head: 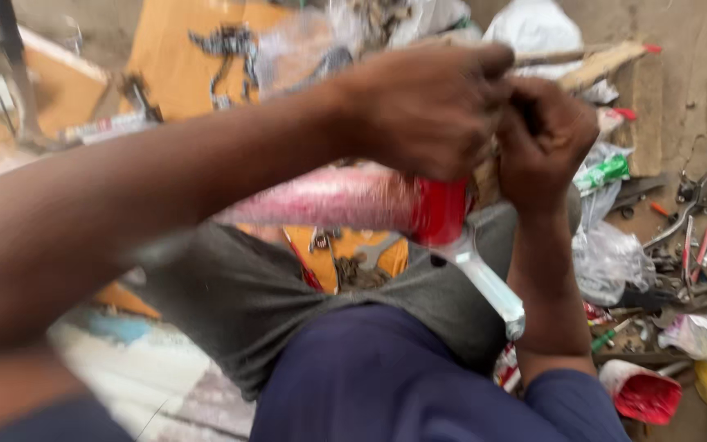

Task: The person assembles a bicycle bottom bracket by hand, inserting ball bearings into a red cup and then placing the cup into the bicycle frame. They use a wrench to tighten the bracket and then insert a crank arm into the axle.

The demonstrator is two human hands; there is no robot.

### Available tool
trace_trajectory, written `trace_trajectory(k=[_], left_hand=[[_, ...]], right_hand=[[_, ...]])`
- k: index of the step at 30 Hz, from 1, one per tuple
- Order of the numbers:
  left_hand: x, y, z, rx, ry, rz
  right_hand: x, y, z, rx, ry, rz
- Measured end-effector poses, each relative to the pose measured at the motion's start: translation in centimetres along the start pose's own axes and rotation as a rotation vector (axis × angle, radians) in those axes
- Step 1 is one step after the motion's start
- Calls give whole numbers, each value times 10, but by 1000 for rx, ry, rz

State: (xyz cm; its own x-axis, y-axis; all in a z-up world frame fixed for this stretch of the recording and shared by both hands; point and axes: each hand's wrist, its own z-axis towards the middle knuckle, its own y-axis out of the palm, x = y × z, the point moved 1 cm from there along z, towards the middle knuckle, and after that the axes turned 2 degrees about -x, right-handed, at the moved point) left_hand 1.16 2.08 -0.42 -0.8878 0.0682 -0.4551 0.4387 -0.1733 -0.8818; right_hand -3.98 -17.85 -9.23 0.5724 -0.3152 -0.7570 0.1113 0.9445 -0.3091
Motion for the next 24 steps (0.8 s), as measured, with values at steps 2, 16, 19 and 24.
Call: trace_trajectory(k=[2,16,19,24], left_hand=[[-8,-4,-14,416,15,138],[1,-3,11,-285,-66,-14],[-6,-4,-8,320,-14,133],[4,-9,-9,252,-72,194]], right_hand=[[-2,2,-2,-10,-6,59],[-8,2,4,-6,-44,-27],[-7,3,2,11,13,-7],[-10,3,2,15,6,-54]])
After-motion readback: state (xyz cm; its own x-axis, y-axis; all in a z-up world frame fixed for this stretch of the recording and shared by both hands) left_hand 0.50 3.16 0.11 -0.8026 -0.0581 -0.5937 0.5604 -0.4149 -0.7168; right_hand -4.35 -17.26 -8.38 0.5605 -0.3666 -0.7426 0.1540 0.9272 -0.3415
